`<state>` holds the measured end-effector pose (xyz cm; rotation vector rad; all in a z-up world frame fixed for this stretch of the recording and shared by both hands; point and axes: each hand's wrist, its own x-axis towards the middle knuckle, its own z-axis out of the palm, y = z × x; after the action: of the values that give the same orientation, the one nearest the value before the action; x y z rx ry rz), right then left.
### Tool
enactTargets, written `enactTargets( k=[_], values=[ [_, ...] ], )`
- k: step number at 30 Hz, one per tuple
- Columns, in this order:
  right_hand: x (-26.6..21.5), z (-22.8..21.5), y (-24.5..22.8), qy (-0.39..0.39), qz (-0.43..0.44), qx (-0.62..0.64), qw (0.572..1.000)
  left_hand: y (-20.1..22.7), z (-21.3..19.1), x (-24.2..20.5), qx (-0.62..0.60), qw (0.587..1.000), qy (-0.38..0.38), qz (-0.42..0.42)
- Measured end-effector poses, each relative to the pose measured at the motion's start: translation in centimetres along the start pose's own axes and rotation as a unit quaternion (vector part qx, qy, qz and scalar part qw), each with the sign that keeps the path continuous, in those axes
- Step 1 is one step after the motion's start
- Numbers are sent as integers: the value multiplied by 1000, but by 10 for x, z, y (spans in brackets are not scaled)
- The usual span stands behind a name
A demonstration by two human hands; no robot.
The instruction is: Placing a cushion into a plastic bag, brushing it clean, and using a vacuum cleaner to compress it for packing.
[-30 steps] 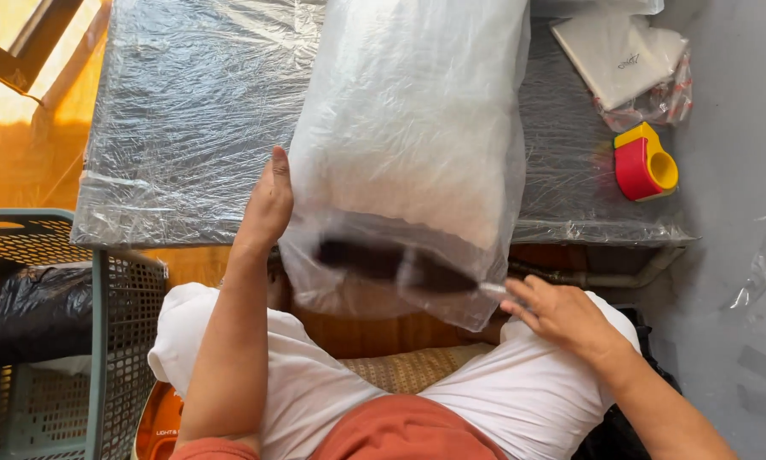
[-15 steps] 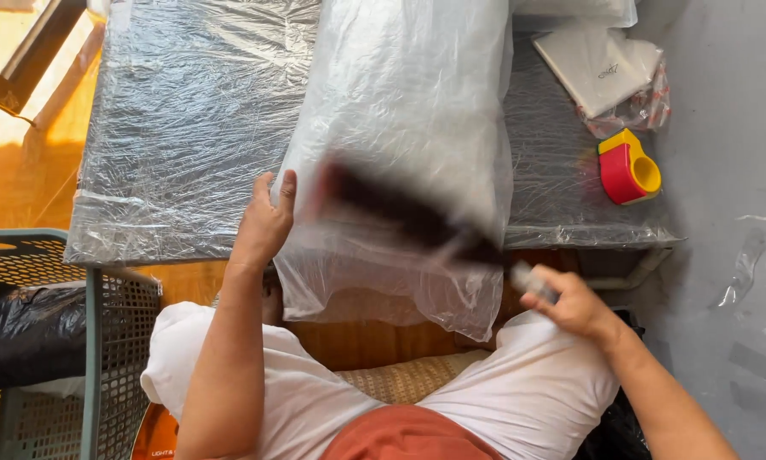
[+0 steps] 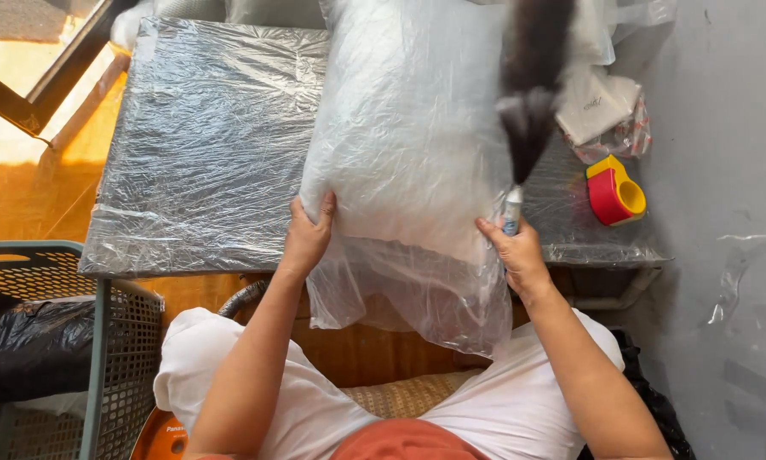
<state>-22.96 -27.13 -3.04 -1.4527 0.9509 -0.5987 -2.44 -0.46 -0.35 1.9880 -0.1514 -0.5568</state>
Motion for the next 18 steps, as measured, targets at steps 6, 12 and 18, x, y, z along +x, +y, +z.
enactTargets(
  k=[6, 12, 18],
  values=[
    [-12, 1, -51, 74, -141, -17, 987, -25, 22, 25, -40, 997, -63, -7],
    [-48, 25, -148, 28, -261, -81, 961, 52, 14, -46, -199, 962, -173, -66],
    [-101, 101, -211, -181, -377, -131, 899, 61, 34, -92, -125, 964, -233, 29]
  ],
)
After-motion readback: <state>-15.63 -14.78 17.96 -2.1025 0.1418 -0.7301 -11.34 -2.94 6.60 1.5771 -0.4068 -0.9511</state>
